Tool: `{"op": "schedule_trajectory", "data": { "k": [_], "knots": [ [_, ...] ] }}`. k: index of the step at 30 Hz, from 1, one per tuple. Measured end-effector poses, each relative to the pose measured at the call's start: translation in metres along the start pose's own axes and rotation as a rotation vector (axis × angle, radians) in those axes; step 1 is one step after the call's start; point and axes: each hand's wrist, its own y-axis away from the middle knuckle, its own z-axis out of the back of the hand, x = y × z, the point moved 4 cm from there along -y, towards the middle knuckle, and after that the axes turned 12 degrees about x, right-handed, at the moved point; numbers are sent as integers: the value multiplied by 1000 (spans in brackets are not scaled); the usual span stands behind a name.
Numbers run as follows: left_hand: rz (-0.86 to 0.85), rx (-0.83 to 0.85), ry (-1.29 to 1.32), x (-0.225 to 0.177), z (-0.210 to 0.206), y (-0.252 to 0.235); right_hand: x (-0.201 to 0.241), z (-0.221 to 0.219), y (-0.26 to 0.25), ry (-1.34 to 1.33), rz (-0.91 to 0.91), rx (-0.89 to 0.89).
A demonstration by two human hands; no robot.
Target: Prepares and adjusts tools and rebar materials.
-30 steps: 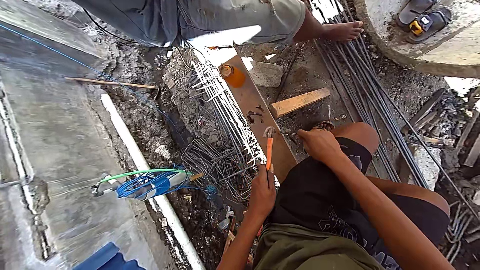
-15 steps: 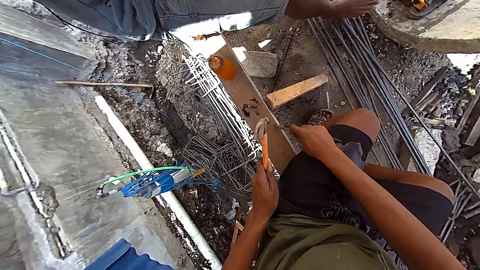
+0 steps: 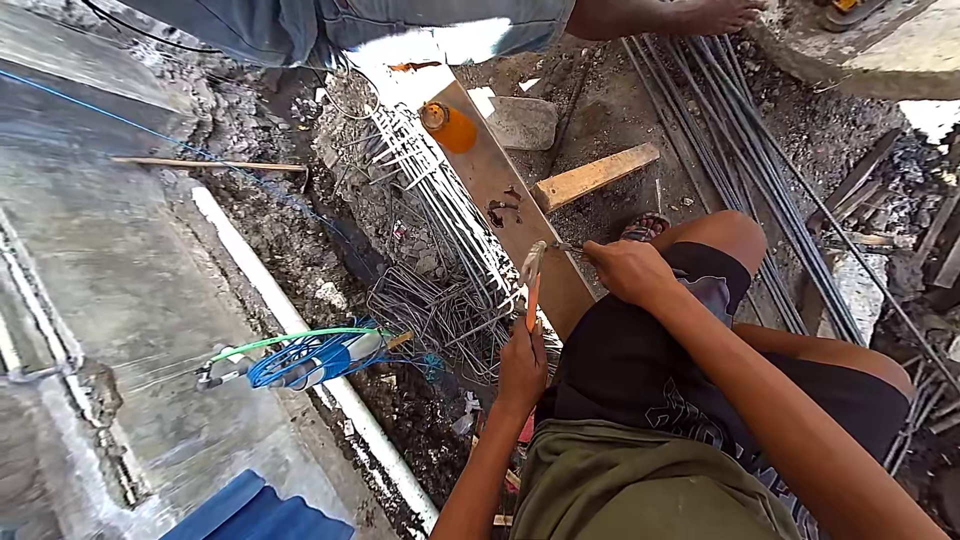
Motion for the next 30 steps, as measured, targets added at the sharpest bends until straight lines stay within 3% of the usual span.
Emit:
{"op": "schedule_trajectory", "data": {
  "k": [2,7,9,13,18,20,23,24,30],
  "knots": [
    [115,120,23,4,-1,-2,1,0,0,-5,2,-4],
    [-102,-168,16,-16,15,9,0,-2,0,6,9,-11],
    [-123,-195,-34,-13,9,8,-1,-1,-1,10,17,-26],
    [181,195,-31,1,-6,0,1,-1,0,15,3,-17],
    [-42,-116,-40,-23,7,9,-3,-3,-2,-10,15,52],
    [-65,-161,-62,-20,3,2,-5,-1,-5,-1,21,48],
    [152,141,-53,-11,0,-6,-2,-3,-2,28,41,-15],
    [168,168,-40,-13,3,-8,-2,-2,-2,38,51,-30],
    [-86,-203,-55,-26,13,6,-3,-3,-4,-3,37,54]
  ]
}}
